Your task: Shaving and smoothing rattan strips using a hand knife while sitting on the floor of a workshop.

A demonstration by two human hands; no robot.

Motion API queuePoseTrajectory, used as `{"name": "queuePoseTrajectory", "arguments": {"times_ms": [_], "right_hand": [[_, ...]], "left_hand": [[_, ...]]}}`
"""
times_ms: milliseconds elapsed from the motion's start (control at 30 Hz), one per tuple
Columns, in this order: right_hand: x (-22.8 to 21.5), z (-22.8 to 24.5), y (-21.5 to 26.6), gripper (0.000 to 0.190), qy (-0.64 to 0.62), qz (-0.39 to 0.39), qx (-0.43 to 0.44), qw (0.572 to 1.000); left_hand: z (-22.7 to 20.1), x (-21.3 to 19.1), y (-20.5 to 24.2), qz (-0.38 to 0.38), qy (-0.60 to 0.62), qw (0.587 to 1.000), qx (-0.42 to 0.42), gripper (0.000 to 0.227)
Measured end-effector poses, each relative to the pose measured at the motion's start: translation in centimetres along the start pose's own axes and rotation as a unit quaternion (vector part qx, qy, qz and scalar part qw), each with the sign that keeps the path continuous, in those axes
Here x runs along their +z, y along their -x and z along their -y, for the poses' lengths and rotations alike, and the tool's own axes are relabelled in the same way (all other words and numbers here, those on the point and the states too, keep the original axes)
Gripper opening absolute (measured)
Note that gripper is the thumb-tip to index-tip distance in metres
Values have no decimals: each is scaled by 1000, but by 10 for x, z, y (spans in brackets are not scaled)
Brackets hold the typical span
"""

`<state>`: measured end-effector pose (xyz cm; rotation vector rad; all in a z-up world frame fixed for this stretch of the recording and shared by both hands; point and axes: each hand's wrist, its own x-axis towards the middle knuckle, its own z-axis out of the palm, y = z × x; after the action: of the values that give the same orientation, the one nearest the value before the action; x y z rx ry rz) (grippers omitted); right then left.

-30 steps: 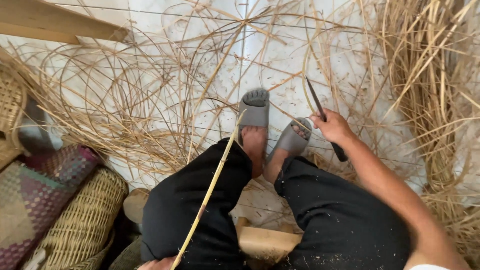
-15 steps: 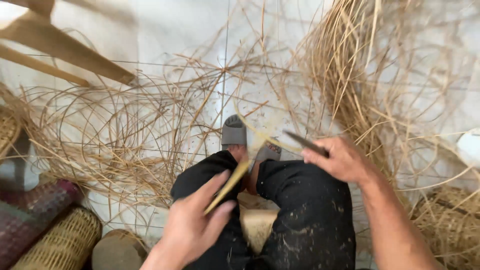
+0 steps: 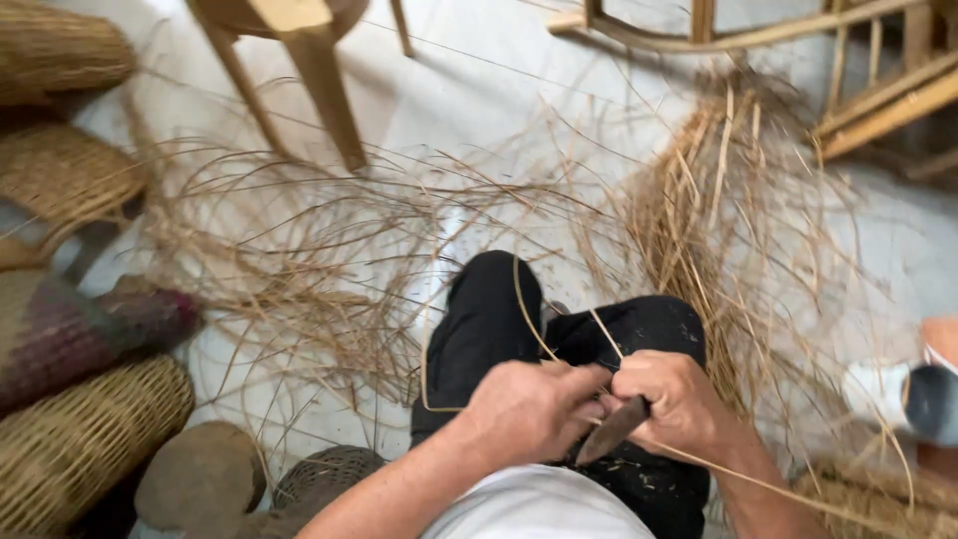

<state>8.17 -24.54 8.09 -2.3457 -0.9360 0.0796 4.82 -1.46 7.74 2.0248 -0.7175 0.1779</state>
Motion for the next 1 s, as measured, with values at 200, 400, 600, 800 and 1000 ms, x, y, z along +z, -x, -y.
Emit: {"name": "queuePoseTrajectory", "arguments": {"times_ms": [200,400,600,800,1000], "right_hand": [[11,36,-18,25,-38,24,73,996],[33,52,-32,13,-6,77,90,993],[34,59,-34,14,-21,95,109,989],[39,66,-29,40,-66,150,180,970],[59,56,-36,60,-83,74,26,993]], "left_hand": [[16,-23,55,-73,5,996,-57,33],[40,-7,81,-94,21,983,-154,42],[32,-2,90,-97,40,989,-104,13],[22,-9,90,-57,27,994,-84,15],[31,-3,97,-49,56,982,-173,26]]}}
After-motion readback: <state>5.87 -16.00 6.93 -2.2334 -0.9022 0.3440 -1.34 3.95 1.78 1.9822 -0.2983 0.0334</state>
